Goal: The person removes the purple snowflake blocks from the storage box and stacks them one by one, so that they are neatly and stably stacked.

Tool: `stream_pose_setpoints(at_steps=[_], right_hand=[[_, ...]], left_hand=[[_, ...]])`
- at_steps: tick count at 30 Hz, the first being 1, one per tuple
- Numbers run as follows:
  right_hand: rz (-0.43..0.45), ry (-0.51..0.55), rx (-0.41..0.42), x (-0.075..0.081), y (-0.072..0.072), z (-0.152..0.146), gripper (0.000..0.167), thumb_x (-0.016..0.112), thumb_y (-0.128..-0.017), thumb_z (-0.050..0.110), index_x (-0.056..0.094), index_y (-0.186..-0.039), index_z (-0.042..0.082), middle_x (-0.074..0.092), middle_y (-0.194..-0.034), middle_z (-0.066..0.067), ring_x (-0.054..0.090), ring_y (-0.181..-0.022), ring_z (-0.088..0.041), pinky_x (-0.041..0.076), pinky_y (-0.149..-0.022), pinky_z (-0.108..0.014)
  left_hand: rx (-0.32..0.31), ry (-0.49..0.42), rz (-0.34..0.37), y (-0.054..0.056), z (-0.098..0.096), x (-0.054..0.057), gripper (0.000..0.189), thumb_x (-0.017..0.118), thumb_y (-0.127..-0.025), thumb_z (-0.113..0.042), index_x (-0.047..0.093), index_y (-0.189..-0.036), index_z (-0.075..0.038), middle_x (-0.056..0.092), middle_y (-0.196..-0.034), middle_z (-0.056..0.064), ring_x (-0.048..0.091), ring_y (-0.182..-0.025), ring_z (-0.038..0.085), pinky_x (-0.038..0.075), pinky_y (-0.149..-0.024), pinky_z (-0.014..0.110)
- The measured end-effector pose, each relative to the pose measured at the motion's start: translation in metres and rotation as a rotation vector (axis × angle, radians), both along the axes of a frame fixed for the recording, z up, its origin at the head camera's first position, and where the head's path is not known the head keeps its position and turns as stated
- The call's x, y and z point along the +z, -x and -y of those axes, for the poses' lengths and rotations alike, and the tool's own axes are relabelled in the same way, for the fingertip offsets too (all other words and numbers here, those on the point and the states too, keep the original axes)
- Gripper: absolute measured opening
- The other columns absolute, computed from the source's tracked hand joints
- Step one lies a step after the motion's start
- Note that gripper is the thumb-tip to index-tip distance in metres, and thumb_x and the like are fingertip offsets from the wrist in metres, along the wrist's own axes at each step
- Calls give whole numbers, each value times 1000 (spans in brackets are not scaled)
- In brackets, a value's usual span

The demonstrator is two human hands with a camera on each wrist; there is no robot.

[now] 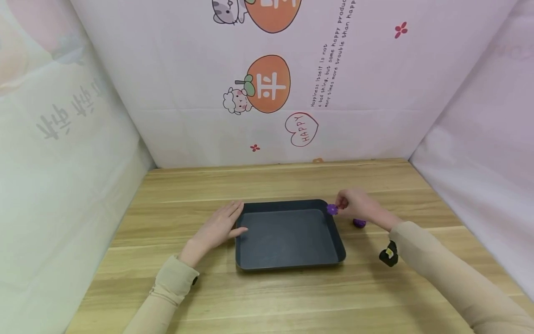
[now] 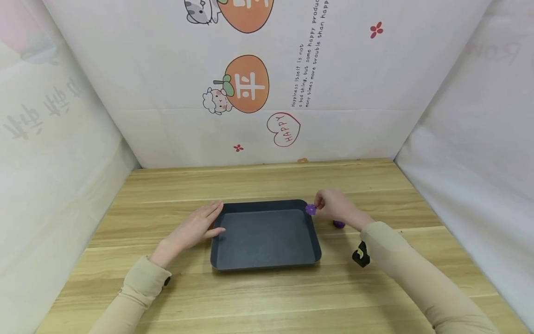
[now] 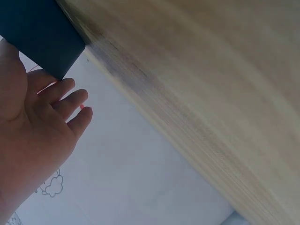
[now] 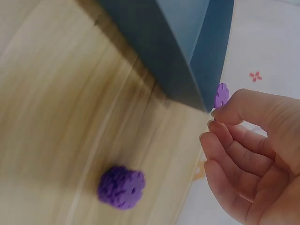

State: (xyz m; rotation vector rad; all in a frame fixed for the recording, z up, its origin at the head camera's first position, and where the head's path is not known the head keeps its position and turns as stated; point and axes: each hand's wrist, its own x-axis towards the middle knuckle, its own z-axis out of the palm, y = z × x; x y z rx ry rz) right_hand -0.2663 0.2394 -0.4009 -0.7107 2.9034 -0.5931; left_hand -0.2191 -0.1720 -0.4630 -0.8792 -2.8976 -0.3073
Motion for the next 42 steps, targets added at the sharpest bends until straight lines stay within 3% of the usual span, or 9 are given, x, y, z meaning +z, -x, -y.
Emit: stream_pose_setpoints(at_steps=[6, 15, 23, 32, 42], right_hand=[[-17, -15, -29, -5, -2, -18, 12, 77, -79, 6, 67, -83, 1, 69, -78, -8, 60, -70, -13, 53, -64, -27], [24, -8, -98, -8, -3, -42, 11, 74, -78, 5, 68, -85, -1, 70, -79, -9, 61, -70, -14, 52, -61, -26], [-6, -27, -119, -14, -3, -63, 13, 77, -75, 6, 68, -83, 0, 70, -79, -11, 62, -72, -17, 52, -62, -29], [61, -45, -132, -24, -4, -71, 13, 76, -77, 8, 69, -85, 1, 71, -82, -11, 64, -75, -18, 57, -67, -35], [41, -43, -124, -29, -4, -73, 12, 76, -75, 6, 70, -83, 0, 72, -79, -10, 64, -72, -16, 56, -64, -31]], left_hand=[[-5, 3, -9, -1, 0, 1, 74, 61, -97, -42, 37, -150, 4, 38, -157, 23, 38, -145, 40, 38, -117, 55], [-8, -1, -2, 0, 1, -1, 75, 60, -97, -43, 37, -150, 4, 37, -157, 23, 38, -145, 40, 38, -117, 55], [-4, -3, 4, 0, 1, 0, 74, 60, -98, -42, 37, -151, 4, 37, -157, 23, 38, -146, 40, 37, -118, 54], [-4, -1, -5, -1, 1, -1, 75, 60, -97, -44, 37, -150, 3, 38, -157, 22, 39, -145, 39, 38, -118, 54], [-11, -3, -7, 0, 1, -1, 75, 60, -97, -44, 37, -150, 4, 38, -157, 23, 38, -145, 39, 38, -118, 54]])
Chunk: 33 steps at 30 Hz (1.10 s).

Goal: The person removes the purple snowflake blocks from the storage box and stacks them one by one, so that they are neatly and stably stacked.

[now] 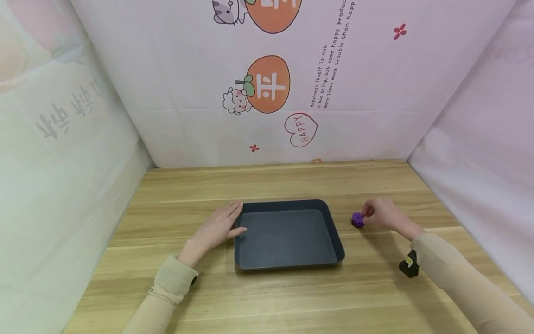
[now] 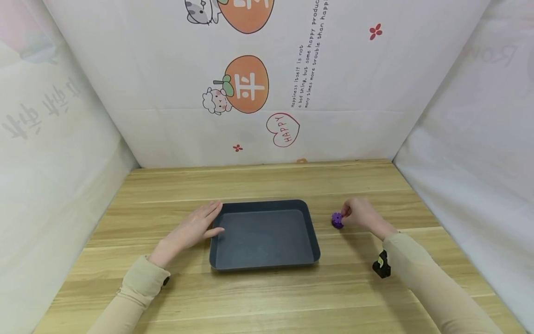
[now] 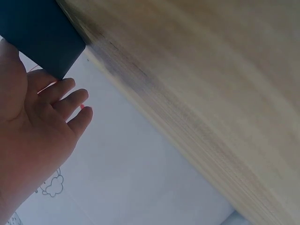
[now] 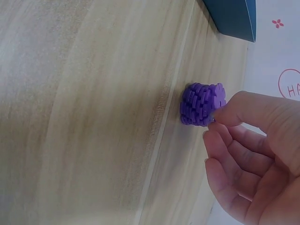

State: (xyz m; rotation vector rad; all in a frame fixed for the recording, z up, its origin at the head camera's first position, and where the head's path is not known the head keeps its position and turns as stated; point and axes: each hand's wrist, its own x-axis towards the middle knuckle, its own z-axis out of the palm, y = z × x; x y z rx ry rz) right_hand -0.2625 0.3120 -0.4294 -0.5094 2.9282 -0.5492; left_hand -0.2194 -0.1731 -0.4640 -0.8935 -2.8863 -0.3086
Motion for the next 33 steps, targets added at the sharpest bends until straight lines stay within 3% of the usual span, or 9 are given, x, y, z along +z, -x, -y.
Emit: stream_pose_setpoints(at_steps=[16, 33], right_hand=[[9, -31, -9, 0, -4, -1, 14, 77, -79, 9, 68, -84, 0, 71, -80, -11, 65, -74, -19, 58, -68, -38], [-19, -18, -20, -1, -8, -3, 13, 76, -79, 10, 68, -85, 2, 72, -81, -9, 65, -74, -18, 57, -69, -36]], left_hand=[[4, 6, 8, 1, 0, 2, 75, 60, -97, -43, 37, -150, 4, 37, -157, 23, 37, -146, 39, 37, -118, 54], [2, 10, 3, 2, 0, -1, 75, 61, -97, -43, 38, -150, 5, 38, -156, 23, 37, -146, 39, 37, -118, 54]])
